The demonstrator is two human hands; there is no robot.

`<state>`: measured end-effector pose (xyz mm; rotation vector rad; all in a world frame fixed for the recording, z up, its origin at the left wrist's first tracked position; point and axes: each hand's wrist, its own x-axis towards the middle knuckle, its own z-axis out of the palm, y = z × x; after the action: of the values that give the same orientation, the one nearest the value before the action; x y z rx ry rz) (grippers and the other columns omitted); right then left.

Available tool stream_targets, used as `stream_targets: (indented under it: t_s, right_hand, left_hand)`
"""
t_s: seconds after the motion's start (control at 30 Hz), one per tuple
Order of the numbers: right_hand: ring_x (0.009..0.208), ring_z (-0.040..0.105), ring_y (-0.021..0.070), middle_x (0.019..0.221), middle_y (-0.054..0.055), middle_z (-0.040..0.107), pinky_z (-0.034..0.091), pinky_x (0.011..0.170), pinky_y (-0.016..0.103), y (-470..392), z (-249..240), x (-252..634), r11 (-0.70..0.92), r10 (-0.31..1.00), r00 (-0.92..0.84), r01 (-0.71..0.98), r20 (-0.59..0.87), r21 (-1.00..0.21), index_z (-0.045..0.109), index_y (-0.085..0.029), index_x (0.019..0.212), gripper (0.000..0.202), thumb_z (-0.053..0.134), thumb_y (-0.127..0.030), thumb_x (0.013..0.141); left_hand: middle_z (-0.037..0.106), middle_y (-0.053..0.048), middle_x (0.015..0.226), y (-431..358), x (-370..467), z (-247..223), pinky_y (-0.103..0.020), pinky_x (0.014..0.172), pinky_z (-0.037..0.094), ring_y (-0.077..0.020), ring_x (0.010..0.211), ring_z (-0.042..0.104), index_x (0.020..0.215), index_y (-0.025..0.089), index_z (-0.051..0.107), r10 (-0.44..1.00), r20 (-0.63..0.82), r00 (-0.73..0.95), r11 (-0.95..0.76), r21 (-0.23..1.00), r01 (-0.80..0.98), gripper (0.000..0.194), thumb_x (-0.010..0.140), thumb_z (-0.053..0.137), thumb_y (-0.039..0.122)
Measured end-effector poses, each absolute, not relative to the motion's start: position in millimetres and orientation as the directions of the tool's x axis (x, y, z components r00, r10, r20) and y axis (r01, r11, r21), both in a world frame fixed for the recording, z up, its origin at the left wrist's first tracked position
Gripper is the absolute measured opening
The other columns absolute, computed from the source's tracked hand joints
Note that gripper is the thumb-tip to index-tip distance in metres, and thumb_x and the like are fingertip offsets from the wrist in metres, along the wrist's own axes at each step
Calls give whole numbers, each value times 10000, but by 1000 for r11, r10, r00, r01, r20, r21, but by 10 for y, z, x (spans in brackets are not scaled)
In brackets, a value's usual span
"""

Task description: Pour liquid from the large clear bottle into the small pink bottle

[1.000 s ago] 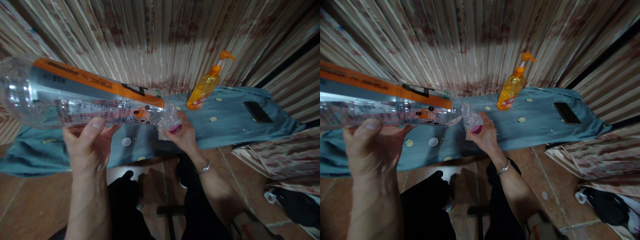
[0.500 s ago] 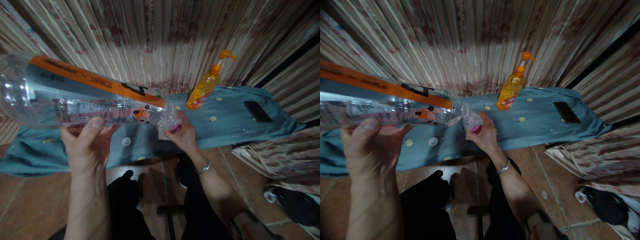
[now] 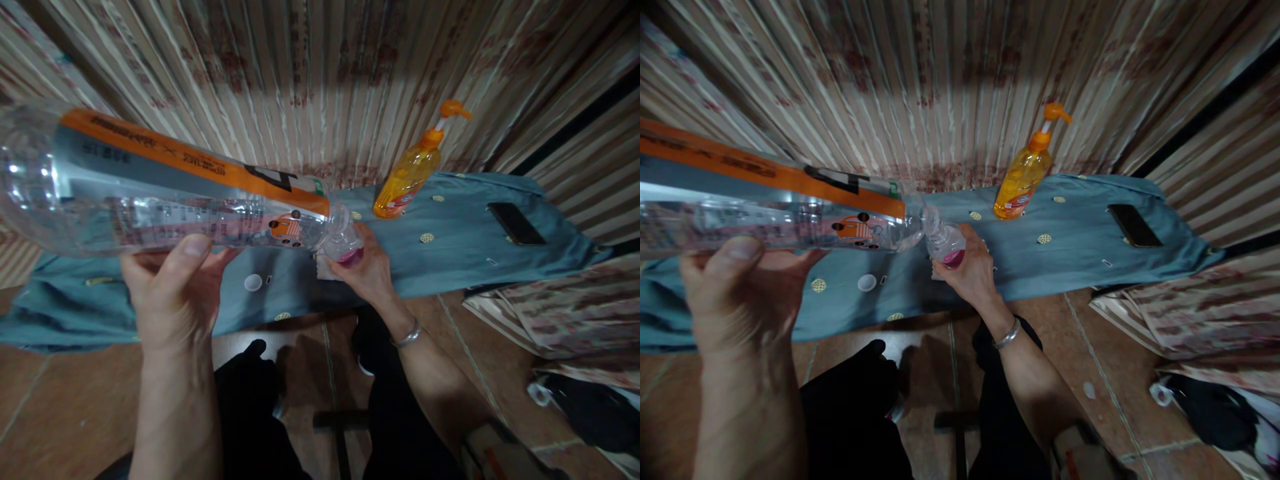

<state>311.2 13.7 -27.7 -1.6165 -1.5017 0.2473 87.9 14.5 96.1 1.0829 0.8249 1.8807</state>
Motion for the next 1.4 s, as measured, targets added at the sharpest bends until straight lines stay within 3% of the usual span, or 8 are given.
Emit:
stream_targets:
  t_s: [0.17,0.37,0.83,1.03,1.2,1.4]
  right_hand:
    - [1143,697,355,1287,159,698,573,983,552,140,-284,3118,135,875,248,700,416,-702,522,-188,1346,806,845,-443,653]
    - [1144,696,361,1288,164,697,567,993,553,145,-297,3117,140,872,247,701,422,-699,522,-188,1348,812,850,-439,649]
    - [1152,697,367,1289,173,698,570,993,564,145,-295,3111,131,870,256,704,422,-698,524,-176,1341,823,857,-441,636]
    - [1132,702,355,1273,149,705,582,970,553,139,-295,3113,149,867,246,701,433,-697,524,-205,1337,789,841,-449,658]
    - [1166,689,365,1307,165,688,575,982,564,139,-302,3121,145,876,239,698,419,-701,508,-194,1358,810,838,-442,662]
    - [1144,700,368,1271,158,708,576,976,559,136,-293,3113,132,875,253,695,413,-706,515,-201,1352,811,833,-476,659]
  left_hand:
    - [746,-6,906,146,884,958,-478,671,678,-302,949,766,1121,323,622,873,383,-303,-470,827,-310,688,497,863,161]
    - [736,2,815,160,891,944,-440,610,670,-285,842,770,1097,326,637,860,380,-340,-486,814,-319,673,483,847,148]
    - [750,-21,840,155,868,940,-547,677,664,-308,852,767,1123,309,639,858,386,-339,-486,824,-291,670,500,856,188]
    - [740,1,822,142,900,964,-436,619,665,-289,859,772,1082,332,633,855,391,-342,-492,820,-293,657,482,851,173]
    - [756,-18,898,135,902,974,-472,661,667,-321,937,769,1105,339,621,860,379,-342,-481,826,-293,706,463,873,188]
    - [734,13,814,131,906,979,-422,622,652,-241,743,749,1091,339,633,855,384,-350,-483,835,-264,666,477,855,204]
